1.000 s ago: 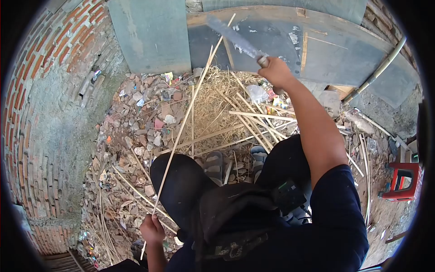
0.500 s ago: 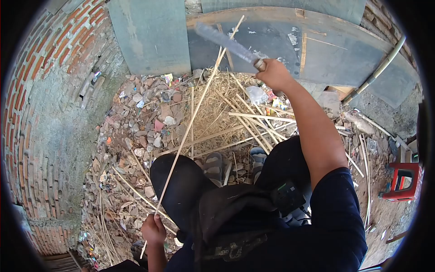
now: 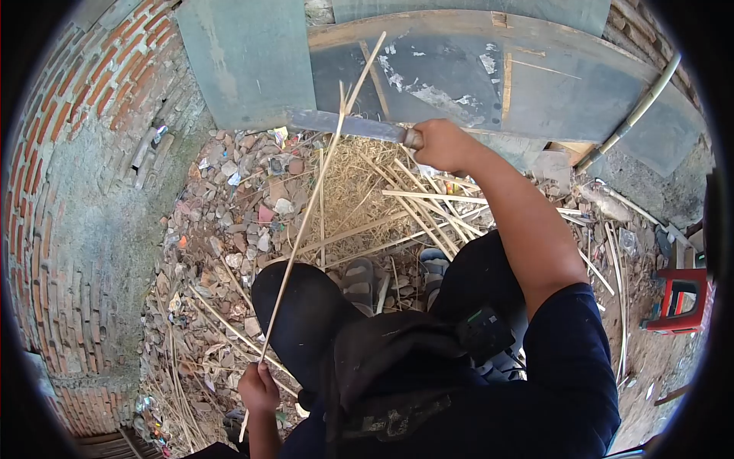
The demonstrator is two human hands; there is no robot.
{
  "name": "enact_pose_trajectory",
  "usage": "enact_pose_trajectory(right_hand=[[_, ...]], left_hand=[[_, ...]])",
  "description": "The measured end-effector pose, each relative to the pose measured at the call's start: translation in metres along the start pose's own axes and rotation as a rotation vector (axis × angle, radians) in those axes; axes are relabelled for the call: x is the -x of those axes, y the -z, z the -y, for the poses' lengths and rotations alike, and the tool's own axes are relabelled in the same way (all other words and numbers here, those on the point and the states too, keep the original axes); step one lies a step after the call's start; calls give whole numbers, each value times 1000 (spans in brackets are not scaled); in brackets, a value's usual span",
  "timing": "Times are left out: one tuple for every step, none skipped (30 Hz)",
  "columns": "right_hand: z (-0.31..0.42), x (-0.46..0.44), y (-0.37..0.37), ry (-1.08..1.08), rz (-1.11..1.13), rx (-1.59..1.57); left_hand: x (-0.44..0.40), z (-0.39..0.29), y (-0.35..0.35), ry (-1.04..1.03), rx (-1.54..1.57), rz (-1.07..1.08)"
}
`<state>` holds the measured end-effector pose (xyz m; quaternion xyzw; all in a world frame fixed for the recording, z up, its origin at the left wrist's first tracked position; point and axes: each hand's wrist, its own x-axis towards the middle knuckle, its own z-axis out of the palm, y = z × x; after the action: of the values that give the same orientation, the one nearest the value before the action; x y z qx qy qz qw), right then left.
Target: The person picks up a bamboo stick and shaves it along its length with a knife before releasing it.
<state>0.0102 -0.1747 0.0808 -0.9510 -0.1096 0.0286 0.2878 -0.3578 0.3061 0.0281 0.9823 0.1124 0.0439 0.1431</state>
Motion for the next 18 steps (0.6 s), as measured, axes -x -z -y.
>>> enact_pose_trajectory(right_hand=[[9, 3, 5, -30, 32, -7], [8, 5, 7, -30, 35, -31], [5, 6, 10, -23, 39, -52], [2, 3, 14, -11, 39, -69], [-3, -1, 10, -20, 33, -46], [0, 0, 9, -28, 23, -60], [4, 0, 11, -36, 7, -72], [6, 0, 14, -43, -11, -83], [3, -4, 12, -4, -88, -6], [-2, -9, 7, 33, -163, 71], [-7, -11, 4, 69, -236, 148], [-2, -7, 9, 1, -94, 51], [8, 0, 20, -66, 47, -46], [13, 3, 27, -131, 185, -143], [9, 1, 26, -122, 167, -109], [1, -2, 22, -113, 151, -75], [-5, -4, 21, -103, 134, -41], [-6, -3, 22, -102, 19, 38]], left_hand=[[-1, -1, 1, -13, 9, -6], [0, -2, 4, -23, 16, -11], [1, -2, 5, -30, 25, -21], [-1, -4, 3, -20, 11, -16], [-2, -5, 2, -7, -6, -5], [-1, -4, 1, 3, -25, 10], [-2, -3, 0, 19, 9, 8], [-3, -4, -1, 22, 24, 9], [-4, -5, -1, 24, 37, 12], [-5, -5, -2, 25, 51, 16], [-6, -4, -1, 36, 80, 23], [-6, -2, -1, 47, 110, 32], [-6, -2, -2, 60, 140, 40], [-8, -3, -1, 55, 143, 36], [-10, -6, 1, 50, 145, 32], [-11, -8, 2, 46, 147, 28], [-11, -9, 4, 47, 147, 30], [-12, -10, 5, 47, 145, 31]])
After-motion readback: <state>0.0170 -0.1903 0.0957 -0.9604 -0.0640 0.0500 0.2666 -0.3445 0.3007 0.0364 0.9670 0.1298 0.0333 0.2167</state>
